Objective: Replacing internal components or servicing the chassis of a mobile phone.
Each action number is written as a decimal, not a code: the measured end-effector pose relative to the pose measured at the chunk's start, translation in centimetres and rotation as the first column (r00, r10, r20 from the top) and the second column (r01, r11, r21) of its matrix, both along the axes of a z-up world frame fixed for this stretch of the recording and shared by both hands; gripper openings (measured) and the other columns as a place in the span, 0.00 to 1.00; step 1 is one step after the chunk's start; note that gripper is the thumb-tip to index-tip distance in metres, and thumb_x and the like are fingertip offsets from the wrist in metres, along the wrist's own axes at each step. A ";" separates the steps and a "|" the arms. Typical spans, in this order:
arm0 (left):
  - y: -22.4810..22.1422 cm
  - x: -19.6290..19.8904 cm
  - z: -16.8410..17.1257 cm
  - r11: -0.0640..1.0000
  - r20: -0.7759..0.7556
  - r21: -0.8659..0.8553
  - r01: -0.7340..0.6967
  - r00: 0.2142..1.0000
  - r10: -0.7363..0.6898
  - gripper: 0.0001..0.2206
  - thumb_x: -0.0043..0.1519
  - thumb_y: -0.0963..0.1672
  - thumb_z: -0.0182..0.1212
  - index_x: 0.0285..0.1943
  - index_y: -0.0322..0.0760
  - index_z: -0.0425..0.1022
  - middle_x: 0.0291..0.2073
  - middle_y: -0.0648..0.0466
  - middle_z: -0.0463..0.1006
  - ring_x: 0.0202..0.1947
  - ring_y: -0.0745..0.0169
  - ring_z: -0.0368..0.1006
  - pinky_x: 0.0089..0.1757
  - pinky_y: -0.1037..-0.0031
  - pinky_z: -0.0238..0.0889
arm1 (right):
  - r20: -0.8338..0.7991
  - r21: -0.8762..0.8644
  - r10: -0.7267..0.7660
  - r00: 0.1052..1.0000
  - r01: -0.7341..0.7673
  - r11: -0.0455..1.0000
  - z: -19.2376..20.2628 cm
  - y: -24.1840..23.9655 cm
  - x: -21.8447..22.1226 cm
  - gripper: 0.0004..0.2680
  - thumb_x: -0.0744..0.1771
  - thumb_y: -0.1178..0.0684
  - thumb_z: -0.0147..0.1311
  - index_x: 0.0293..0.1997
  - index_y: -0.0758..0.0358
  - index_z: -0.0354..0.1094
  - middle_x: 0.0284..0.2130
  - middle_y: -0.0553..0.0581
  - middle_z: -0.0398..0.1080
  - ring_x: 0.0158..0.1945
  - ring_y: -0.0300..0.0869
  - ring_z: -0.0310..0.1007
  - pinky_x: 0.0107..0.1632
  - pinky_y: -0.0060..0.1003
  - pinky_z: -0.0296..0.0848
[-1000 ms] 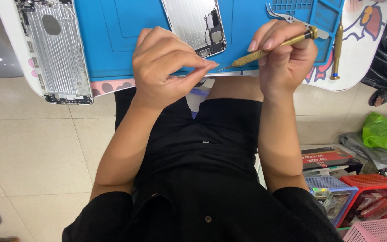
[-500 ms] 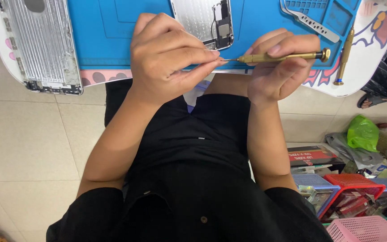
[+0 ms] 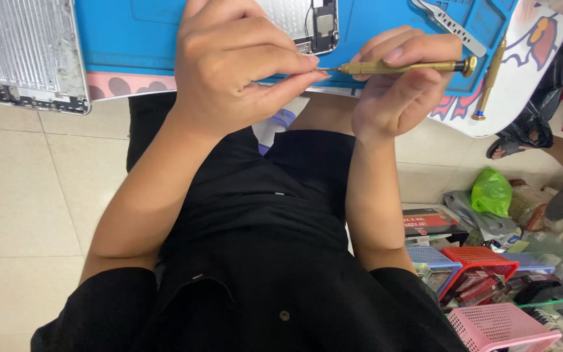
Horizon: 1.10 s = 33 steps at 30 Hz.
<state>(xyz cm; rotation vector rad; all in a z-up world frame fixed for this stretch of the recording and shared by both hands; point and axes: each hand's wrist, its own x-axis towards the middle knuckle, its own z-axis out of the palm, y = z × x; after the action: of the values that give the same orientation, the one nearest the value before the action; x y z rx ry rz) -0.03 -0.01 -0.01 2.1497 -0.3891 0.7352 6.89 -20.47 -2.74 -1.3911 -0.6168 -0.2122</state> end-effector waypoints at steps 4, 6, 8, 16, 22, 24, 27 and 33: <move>-0.1 0.0 0.0 1.000 0.029 -0.005 -0.015 0.999 0.016 0.08 0.56 0.43 0.80 0.40 0.45 0.85 0.35 0.63 0.80 0.39 0.63 0.71 0.44 0.70 0.55 | 0.015 0.030 0.003 1.000 -0.003 1.000 -0.5 -0.2 0.2 0.16 0.73 0.38 0.37 0.43 0.64 0.55 0.26 0.61 0.61 0.23 0.46 0.66 0.27 0.33 0.67; -0.1 0.1 -0.1 1.000 0.027 -0.004 -0.019 0.999 0.019 0.08 0.57 0.43 0.81 0.39 0.45 0.85 0.34 0.63 0.80 0.39 0.63 0.71 0.43 0.70 0.55 | 0.021 0.041 0.014 1.000 -0.015 0.999 -0.5 -0.3 0.2 0.16 0.73 0.38 0.37 0.43 0.64 0.54 0.25 0.60 0.62 0.23 0.46 0.66 0.26 0.32 0.67; -0.1 0.1 -0.2 1.000 0.047 0.006 -0.011 0.999 0.011 0.07 0.58 0.43 0.81 0.39 0.45 0.85 0.35 0.64 0.80 0.39 0.65 0.71 0.43 0.71 0.55 | 0.015 0.028 0.029 0.999 -0.030 0.999 -0.3 -0.2 0.1 0.16 0.74 0.39 0.37 0.43 0.64 0.54 0.25 0.62 0.63 0.23 0.46 0.66 0.27 0.32 0.67; -0.1 0.1 -0.2 1.000 0.041 0.006 -0.002 0.999 0.002 0.07 0.58 0.43 0.81 0.39 0.45 0.85 0.35 0.63 0.80 0.39 0.64 0.71 0.44 0.70 0.55 | 0.010 0.013 0.025 1.000 -0.025 1.000 -0.4 -0.3 0.0 0.16 0.74 0.38 0.37 0.43 0.64 0.55 0.25 0.62 0.62 0.24 0.46 0.66 0.27 0.32 0.66; -0.2 0.1 -0.1 1.000 0.027 -0.002 0.004 1.000 -0.004 0.08 0.58 0.42 0.81 0.40 0.45 0.85 0.35 0.63 0.80 0.40 0.64 0.71 0.44 0.70 0.56 | -0.006 0.007 0.031 1.000 -0.031 0.999 0.0 -0.1 0.0 0.16 0.74 0.38 0.38 0.43 0.64 0.54 0.25 0.63 0.63 0.23 0.46 0.66 0.27 0.32 0.66; -0.2 0.1 0.0 1.000 0.019 -0.003 0.008 1.000 -0.008 0.08 0.58 0.42 0.81 0.40 0.45 0.85 0.35 0.63 0.80 0.40 0.64 0.71 0.45 0.69 0.56 | -0.017 0.012 0.033 0.999 -0.032 0.999 -0.1 -0.2 -0.1 0.16 0.74 0.38 0.38 0.43 0.64 0.54 0.25 0.63 0.63 0.23 0.46 0.65 0.27 0.31 0.66; -0.2 0.2 0.1 1.000 0.016 -0.006 0.010 1.000 -0.010 0.08 0.58 0.42 0.81 0.40 0.45 0.85 0.35 0.63 0.80 0.40 0.63 0.71 0.45 0.69 0.56 | -0.030 0.023 0.036 0.999 -0.036 0.999 -0.4 -0.4 0.0 0.16 0.74 0.38 0.38 0.44 0.64 0.54 0.25 0.63 0.63 0.23 0.46 0.65 0.27 0.32 0.66; -0.2 0.1 0.1 1.000 0.027 -0.003 0.010 1.000 -0.010 0.08 0.58 0.42 0.81 0.40 0.45 0.84 0.36 0.63 0.81 0.39 0.65 0.72 0.44 0.70 0.55 | -0.001 0.027 0.058 0.998 -0.058 0.998 -0.3 -0.2 0.2 0.16 0.74 0.39 0.38 0.44 0.64 0.54 0.25 0.63 0.63 0.23 0.46 0.65 0.27 0.31 0.65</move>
<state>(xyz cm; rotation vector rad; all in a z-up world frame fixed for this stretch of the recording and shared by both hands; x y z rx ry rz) 0.04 -0.17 0.12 2.1356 -0.4123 0.7593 7.09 -20.70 -3.07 -1.3456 -0.6501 -0.1724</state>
